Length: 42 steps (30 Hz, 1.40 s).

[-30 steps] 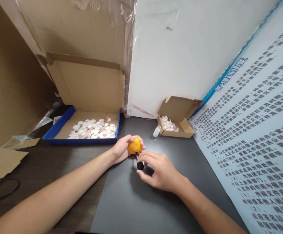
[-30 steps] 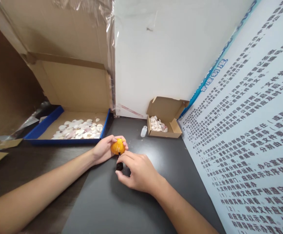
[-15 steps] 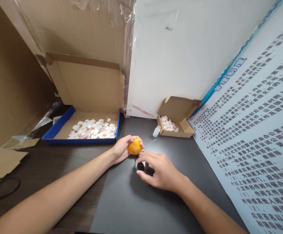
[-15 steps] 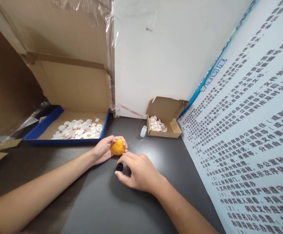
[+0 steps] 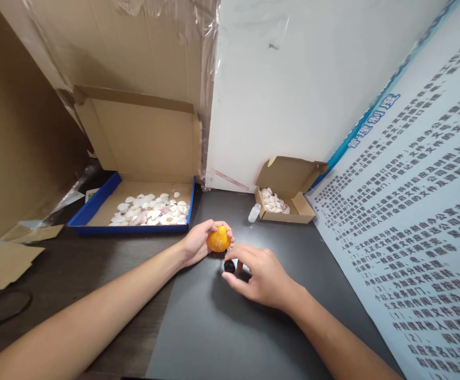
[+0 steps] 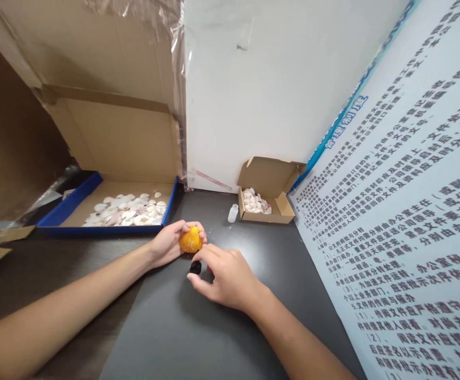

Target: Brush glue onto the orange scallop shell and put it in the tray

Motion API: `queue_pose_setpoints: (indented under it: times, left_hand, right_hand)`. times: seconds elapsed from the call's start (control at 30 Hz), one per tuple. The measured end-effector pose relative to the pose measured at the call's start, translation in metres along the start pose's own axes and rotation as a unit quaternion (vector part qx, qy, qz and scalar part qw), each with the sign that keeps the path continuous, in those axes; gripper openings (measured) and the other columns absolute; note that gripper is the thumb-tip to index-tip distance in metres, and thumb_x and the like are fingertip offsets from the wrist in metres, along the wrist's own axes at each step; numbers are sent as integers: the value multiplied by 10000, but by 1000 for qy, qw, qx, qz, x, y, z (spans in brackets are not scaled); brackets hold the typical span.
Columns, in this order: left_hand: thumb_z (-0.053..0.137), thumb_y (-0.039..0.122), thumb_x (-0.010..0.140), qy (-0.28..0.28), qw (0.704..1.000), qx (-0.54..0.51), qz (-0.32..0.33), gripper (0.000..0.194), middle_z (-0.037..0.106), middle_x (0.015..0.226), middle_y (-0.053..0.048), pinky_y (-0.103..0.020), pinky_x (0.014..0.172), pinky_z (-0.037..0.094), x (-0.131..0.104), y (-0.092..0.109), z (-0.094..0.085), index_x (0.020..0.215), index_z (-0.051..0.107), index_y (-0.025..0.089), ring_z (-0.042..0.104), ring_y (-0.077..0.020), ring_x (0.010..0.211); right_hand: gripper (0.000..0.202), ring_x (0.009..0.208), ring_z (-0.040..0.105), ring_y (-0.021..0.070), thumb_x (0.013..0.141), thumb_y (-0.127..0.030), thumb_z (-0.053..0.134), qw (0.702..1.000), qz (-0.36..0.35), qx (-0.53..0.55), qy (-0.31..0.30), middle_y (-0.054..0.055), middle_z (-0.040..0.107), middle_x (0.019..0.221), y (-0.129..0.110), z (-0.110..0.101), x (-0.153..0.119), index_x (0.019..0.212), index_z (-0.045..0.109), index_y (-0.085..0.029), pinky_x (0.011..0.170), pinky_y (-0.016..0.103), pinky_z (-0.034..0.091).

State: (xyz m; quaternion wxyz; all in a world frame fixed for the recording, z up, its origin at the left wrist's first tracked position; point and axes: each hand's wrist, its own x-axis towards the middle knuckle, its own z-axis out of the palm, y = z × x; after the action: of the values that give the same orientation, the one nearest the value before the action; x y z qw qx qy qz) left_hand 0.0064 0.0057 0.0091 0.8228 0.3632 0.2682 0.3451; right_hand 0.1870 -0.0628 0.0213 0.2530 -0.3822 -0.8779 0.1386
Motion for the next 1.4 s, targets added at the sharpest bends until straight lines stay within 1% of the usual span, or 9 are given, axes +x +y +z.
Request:
queue_pose_setpoints:
  times: [0.1, 0.27, 0.33, 0.4, 0.6, 0.67, 0.9, 1.2, 1.4]
  left_hand:
    - [417, 175, 728, 0, 1000, 0, 3, 190, 629, 732, -94, -298, 719, 477, -1, 0, 1, 717, 597, 116, 601, -199, 703]
    - [423, 174, 714, -3, 1000, 17, 6, 194, 606, 699, -74, -270, 646, 453, 0, 0, 0, 721, 608, 117, 554, -167, 629]
    - [425, 172, 713, -2, 1000, 18, 9, 194, 596, 692, -68, -268, 650, 452, 0, -1, -1, 721, 611, 118, 549, -164, 630]
    - [426, 169, 715, -2, 1000, 16, 8, 193, 595, 695, -67, -266, 649, 450, 0, -1, -2, 720, 612, 117, 547, -161, 629]
    - [433, 175, 720, -9, 1000, 0, 4, 182, 625, 731, -92, -296, 702, 465, -2, 1, 1, 713, 605, 116, 582, -191, 685]
    - [435, 181, 723, -8, 1000, 2, 6, 182, 630, 737, -98, -303, 712, 466, -2, 1, 1, 714, 604, 115, 586, -197, 695]
    - [429, 172, 721, -6, 1000, 18, 9, 196, 591, 676, -65, -268, 632, 440, -1, 0, -1, 718, 616, 114, 534, -160, 615]
    - [432, 184, 718, -14, 1000, 5, 8, 189, 614, 701, -94, -284, 681, 462, 0, 0, 0, 676, 602, 114, 574, -187, 665]
    - [429, 169, 716, -7, 1000, 11, 10, 188, 597, 677, -73, -276, 629, 442, -1, 0, -1, 699, 610, 121, 541, -170, 612]
  right_hand:
    - [136, 622, 634, 113, 857, -297, 635, 1000, -13, 13, -21, 2, 692, 875, 0, 1, 0, 959, 609, -212, 646, 245, 487]
    - [157, 660, 625, 104, 916, -296, 582, 996, -48, 20, 68, 59, 693, 1083, 1, 0, 1, 1043, 591, -204, 611, 225, 493]
    - [161, 684, 629, 107, 928, -281, 562, 995, -45, 14, 82, 68, 683, 1121, 2, 0, 2, 1069, 584, -206, 593, 220, 487]
    - [157, 716, 635, 120, 925, -281, 559, 997, -34, 5, 74, 70, 681, 1106, 2, 0, 2, 1061, 586, -207, 609, 229, 488]
    - [134, 674, 631, 139, 869, -322, 616, 1000, -9, -10, 14, 13, 675, 832, -1, 0, 0, 945, 601, -213, 652, 256, 479]
    - [135, 655, 629, 127, 861, -319, 630, 1000, -16, 1, 8, 10, 683, 858, -1, 0, 0, 938, 598, -212, 650, 249, 481]
    - [146, 711, 629, 115, 922, -299, 559, 997, -35, 7, 72, 68, 678, 1076, 1, 0, 2, 1032, 591, -208, 598, 221, 487]
    - [108, 629, 609, 125, 843, -296, 615, 1000, -14, 15, 24, 6, 644, 786, -1, 0, 0, 900, 592, -207, 610, 242, 466]
    - [135, 662, 608, 110, 907, -310, 573, 997, -25, 20, 65, 56, 672, 1016, 2, 1, 1, 998, 584, -211, 592, 228, 474]
